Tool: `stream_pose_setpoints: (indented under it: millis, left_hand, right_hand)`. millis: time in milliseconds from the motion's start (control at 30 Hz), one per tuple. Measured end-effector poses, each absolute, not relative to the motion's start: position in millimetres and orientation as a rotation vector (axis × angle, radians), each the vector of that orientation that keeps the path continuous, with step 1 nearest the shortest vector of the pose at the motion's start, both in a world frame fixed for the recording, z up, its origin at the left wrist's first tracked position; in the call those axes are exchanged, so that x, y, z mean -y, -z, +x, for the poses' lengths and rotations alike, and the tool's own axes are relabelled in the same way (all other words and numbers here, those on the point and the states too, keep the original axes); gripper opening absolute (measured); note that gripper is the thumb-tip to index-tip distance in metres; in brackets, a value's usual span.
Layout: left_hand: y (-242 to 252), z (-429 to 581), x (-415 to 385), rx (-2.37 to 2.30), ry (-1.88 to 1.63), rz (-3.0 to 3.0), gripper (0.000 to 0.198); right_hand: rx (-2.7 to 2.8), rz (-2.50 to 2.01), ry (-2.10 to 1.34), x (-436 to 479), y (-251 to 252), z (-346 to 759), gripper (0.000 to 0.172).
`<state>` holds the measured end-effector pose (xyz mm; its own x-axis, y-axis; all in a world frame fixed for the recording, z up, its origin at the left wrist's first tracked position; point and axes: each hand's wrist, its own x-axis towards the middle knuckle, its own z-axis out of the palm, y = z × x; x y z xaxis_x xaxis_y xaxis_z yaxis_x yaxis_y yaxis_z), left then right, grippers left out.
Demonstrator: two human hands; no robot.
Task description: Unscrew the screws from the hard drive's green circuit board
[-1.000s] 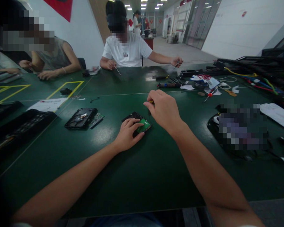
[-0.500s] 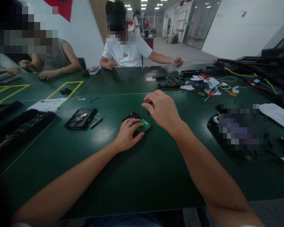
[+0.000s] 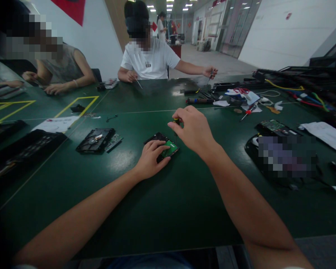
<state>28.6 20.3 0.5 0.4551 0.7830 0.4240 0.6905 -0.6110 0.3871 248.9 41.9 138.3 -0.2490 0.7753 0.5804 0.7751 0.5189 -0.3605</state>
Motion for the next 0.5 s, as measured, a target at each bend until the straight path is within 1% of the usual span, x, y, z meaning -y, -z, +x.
stream_pose_setpoints:
  millis: [167, 300, 500]
  left_hand:
    - [-0.4, 28.3, -20.8, -1.291, -0.871, 2.534, 0.040]
    - [-1.2, 28.3, -20.3, -1.299, -0.870, 2.538, 0.041]
    - [0.0, 28.5, -21.3, -1.293, -0.873, 2.548, 0.042]
  right_hand:
    - [2.046, -1.294, 0.017, -41.4, -140.5, 251.5, 0.004]
    - [2.060, -1.246, -0.053, -42.3, -140.5, 253.6, 0.013]
    - [2.035, -1.290, 0.018, -45.0, -138.1, 254.2, 0.009]
